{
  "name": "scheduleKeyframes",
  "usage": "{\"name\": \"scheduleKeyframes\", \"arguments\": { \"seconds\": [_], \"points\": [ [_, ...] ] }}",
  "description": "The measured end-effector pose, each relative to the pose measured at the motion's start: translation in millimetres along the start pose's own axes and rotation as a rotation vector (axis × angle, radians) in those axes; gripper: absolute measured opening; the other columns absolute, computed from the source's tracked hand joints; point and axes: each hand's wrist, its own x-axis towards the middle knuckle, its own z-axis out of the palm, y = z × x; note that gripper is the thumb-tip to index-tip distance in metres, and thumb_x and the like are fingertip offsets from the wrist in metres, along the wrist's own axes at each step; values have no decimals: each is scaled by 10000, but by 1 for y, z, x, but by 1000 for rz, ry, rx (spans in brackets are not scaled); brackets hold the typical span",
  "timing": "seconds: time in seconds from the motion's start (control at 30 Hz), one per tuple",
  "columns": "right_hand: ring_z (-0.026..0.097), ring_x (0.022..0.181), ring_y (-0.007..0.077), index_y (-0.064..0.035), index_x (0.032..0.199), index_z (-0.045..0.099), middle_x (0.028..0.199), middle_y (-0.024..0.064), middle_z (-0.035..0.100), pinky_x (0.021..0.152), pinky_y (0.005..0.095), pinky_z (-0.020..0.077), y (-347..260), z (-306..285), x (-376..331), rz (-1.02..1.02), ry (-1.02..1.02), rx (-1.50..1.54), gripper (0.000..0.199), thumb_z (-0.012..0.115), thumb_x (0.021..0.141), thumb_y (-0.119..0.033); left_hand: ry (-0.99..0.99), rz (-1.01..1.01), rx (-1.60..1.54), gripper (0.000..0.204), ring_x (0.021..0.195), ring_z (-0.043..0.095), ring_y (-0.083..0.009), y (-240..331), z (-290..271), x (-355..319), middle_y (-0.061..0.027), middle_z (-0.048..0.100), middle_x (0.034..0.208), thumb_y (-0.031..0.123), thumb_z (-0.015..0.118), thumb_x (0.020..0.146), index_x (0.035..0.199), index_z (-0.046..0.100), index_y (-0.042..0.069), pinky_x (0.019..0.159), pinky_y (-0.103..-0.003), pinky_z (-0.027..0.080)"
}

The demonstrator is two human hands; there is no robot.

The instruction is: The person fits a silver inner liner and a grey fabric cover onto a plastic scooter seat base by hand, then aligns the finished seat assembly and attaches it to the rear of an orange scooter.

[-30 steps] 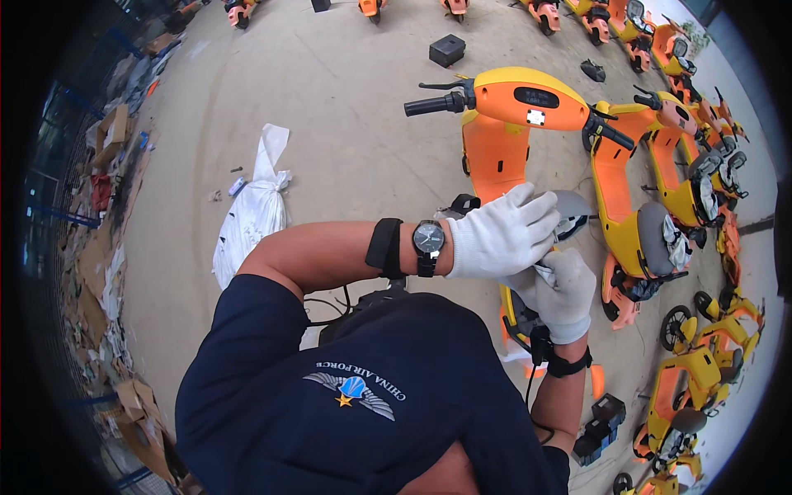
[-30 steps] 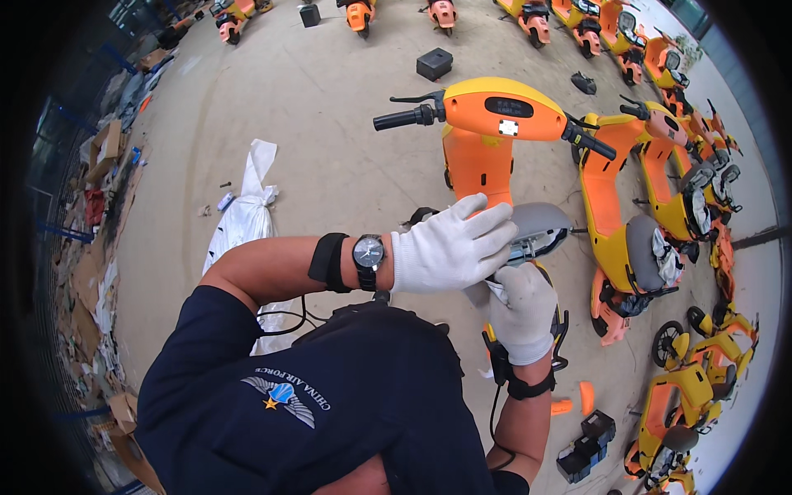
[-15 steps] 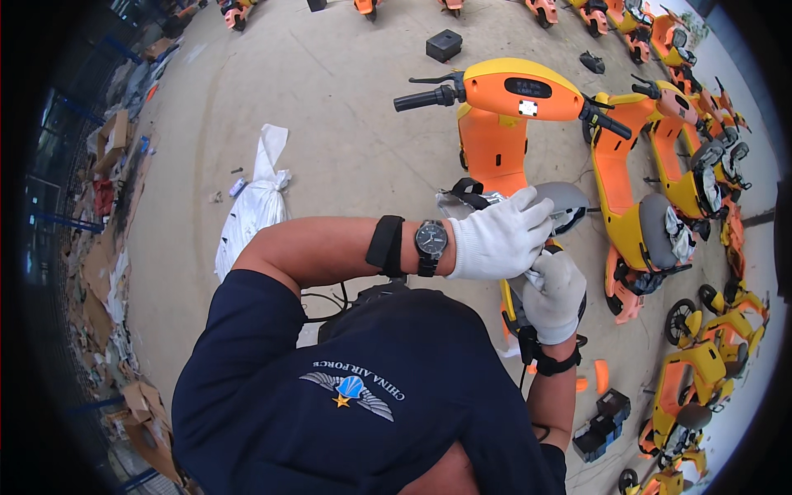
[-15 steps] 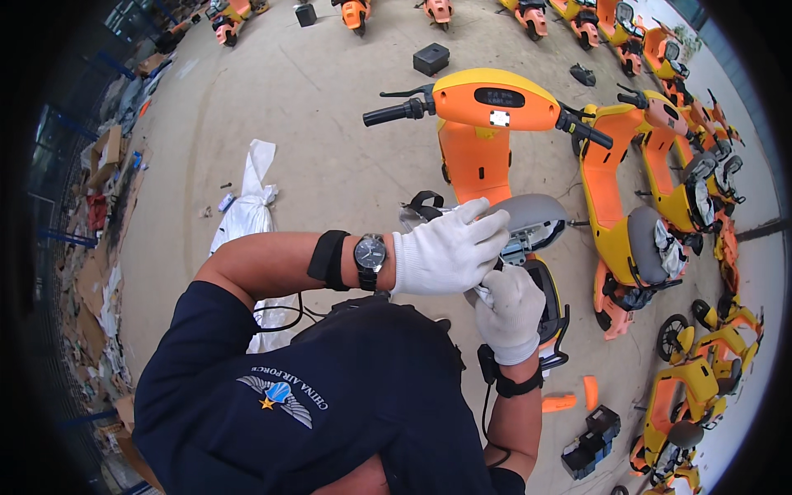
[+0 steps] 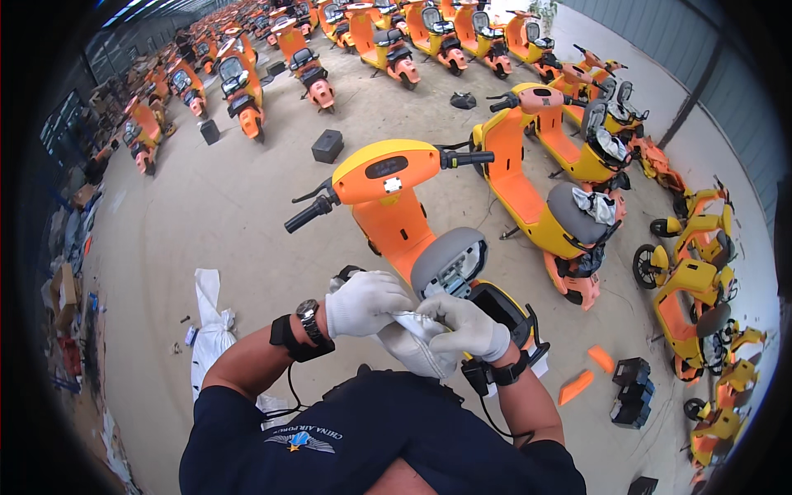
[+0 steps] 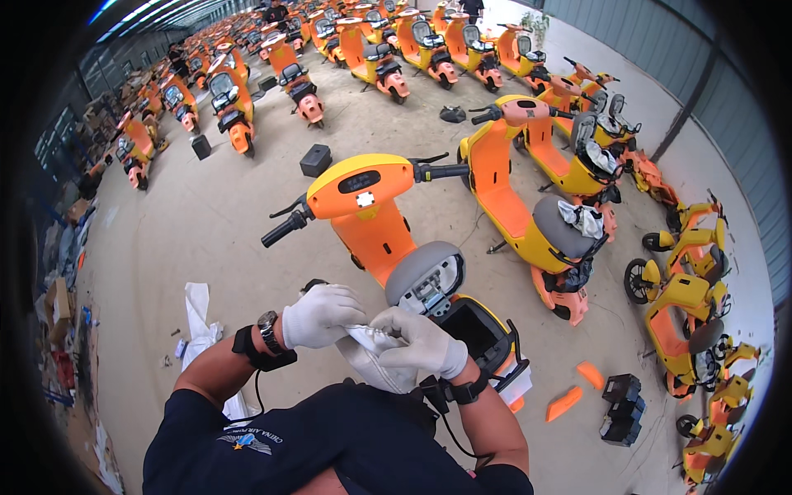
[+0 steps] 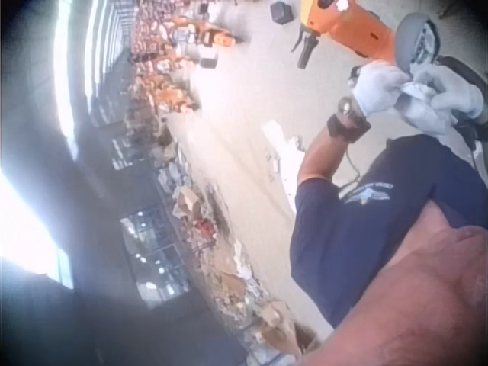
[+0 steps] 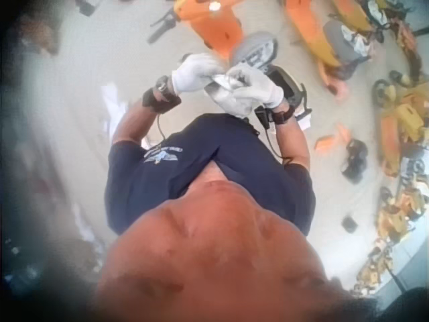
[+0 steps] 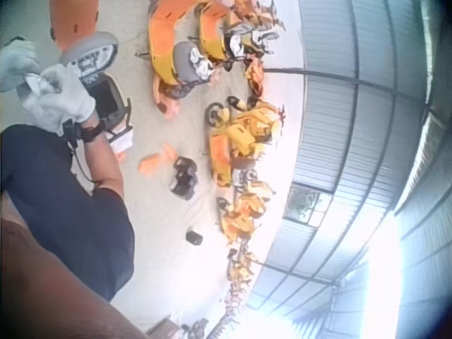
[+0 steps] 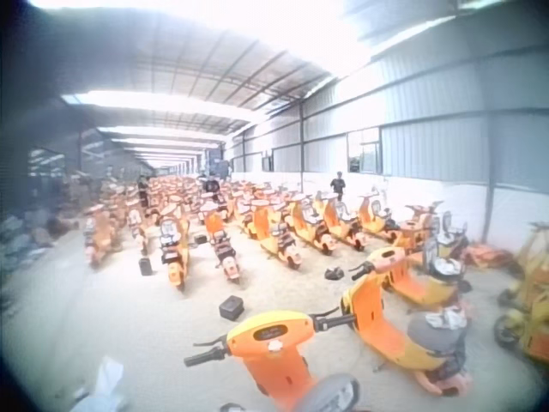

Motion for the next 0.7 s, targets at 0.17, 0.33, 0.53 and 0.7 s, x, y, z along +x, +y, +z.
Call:
{"name": "scheduleKeyframes", "arguments": {
  "seconds": [0.17, 0.33, 0.53, 0.7],
  "points": [
    [612, 952, 136, -32, 1159, 610, 1029, 56, 679, 864, 278, 473, -7, -12, 3, 221, -328, 52, 456, 738, 732, -130, 203, 130, 150, 277, 868, 657, -309, 10, -42, 21, -99, 667, 851, -27, 657, 618, 878, 668, 69, 784, -407, 534],
    [651, 846, 300, -42, 993, 602, 883, 167, 648, 782, 366, 509, 6, 12, 7, -54, -154, -365, 333, 676, 760, -269, 282, 122, 427, 205, 780, 656, -270, 4, -47, -4, -80, 665, 802, 52, 648, 649, 852, 677, 69, 695, -369, 525],
    [629, 743, 367, -82, 854, 588, 801, 135, 632, 645, 466, 493, 0, -5, 21, -141, 513, -867, 91, 598, 772, -122, 258, -572, 141, 167, 675, 661, -293, 12, -4, -39, -112, 673, 797, 139, 678, 788, 903, 667, 18, 614, -372, 529],
    [616, 709, 351, -94, 810, 618, 758, 120, 632, 612, 414, 488, -6, -3, 37, -305, 486, -930, 110, 624, 700, -90, 49, -603, -492, 562, 722, 673, -184, 14, -6, -39, -94, 689, 829, 284, 787, 761, 1201, 587, -4, 712, -309, 550]
  ]
}}
